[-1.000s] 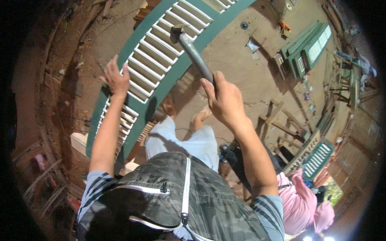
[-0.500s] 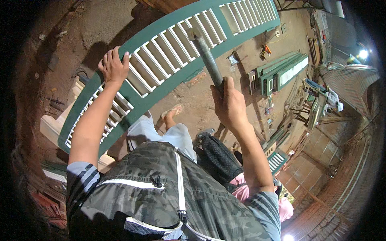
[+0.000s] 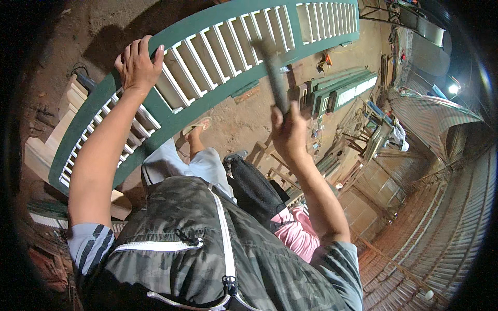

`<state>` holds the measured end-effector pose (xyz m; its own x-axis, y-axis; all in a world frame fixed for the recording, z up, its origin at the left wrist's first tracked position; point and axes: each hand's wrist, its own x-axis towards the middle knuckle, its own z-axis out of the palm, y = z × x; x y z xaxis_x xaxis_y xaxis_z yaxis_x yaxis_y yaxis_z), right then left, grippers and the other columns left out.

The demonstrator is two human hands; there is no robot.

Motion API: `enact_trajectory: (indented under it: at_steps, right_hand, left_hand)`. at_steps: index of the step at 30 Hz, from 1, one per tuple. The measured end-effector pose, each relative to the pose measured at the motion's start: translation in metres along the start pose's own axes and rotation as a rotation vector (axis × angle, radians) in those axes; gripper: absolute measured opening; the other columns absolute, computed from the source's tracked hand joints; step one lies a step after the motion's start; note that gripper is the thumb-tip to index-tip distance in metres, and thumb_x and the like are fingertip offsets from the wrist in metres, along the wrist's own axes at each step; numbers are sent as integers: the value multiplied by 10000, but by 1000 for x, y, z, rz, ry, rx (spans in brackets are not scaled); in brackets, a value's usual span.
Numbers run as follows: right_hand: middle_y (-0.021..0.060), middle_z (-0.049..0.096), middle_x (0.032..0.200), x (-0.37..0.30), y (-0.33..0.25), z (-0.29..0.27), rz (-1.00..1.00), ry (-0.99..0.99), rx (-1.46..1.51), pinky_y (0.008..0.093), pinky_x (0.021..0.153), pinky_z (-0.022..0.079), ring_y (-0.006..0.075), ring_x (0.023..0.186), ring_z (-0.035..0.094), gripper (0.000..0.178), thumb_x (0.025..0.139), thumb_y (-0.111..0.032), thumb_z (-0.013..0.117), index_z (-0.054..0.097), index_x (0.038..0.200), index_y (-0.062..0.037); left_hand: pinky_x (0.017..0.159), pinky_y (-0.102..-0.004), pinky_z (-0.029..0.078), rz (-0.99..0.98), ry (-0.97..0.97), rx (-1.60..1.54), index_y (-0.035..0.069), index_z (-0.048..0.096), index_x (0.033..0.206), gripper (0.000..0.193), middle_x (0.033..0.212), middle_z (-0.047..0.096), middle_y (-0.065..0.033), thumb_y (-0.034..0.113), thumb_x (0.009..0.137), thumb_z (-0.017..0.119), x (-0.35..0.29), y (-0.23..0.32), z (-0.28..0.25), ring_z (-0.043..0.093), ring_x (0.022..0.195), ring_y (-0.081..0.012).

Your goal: The person uses an angle grinder to cut a green wooden frame, then flips it over and uses a hammer to tap and align the slats. The person handles the frame and tools directly without visible fasteners.

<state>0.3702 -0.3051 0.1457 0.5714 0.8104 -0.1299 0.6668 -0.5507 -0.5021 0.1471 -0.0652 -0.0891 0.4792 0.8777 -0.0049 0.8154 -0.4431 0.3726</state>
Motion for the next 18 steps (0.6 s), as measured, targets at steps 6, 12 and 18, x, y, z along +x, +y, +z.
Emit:
enact_trajectory:
  at_steps: [6, 12, 18]
  right_hand:
    - [120, 458, 713, 21, -19, -29, 297, -383, -184, 348, 605, 420, 175, 689, 391, 277, 1024, -256, 662, 551, 967, -9]
    - [72, 602, 763, 41, -60, -31, 210, -56, 51, 355, 607, 475, 168, 696, 570, 186, 1030, -179, 633, 527, 1068, -31]
    - [183, 683, 864, -26, 31, -20, 802, -677, -340, 429, 698, 507, 238, 771, 649, 393, 1050, -364, 580, 622, 1066, 26]
  left_hand:
    - [1054, -542, 316, -38, 79, -51, 174, 581, 1342, 474, 1247, 631, -64, 486, 986, 563, 6, -8, 2, 546, 1244, -255]
    - [1063, -533, 299, -19, 64, -65, 175, 594, 1331, 470, 1230, 633, -61, 483, 976, 579, -3, -6, 9, 537, 1257, -254]
    - [1057, -531, 296, -36, 24, -83, 184, 582, 1346, 471, 1249, 625, -67, 486, 985, 573, -7, -2, 3, 533, 1264, -256]
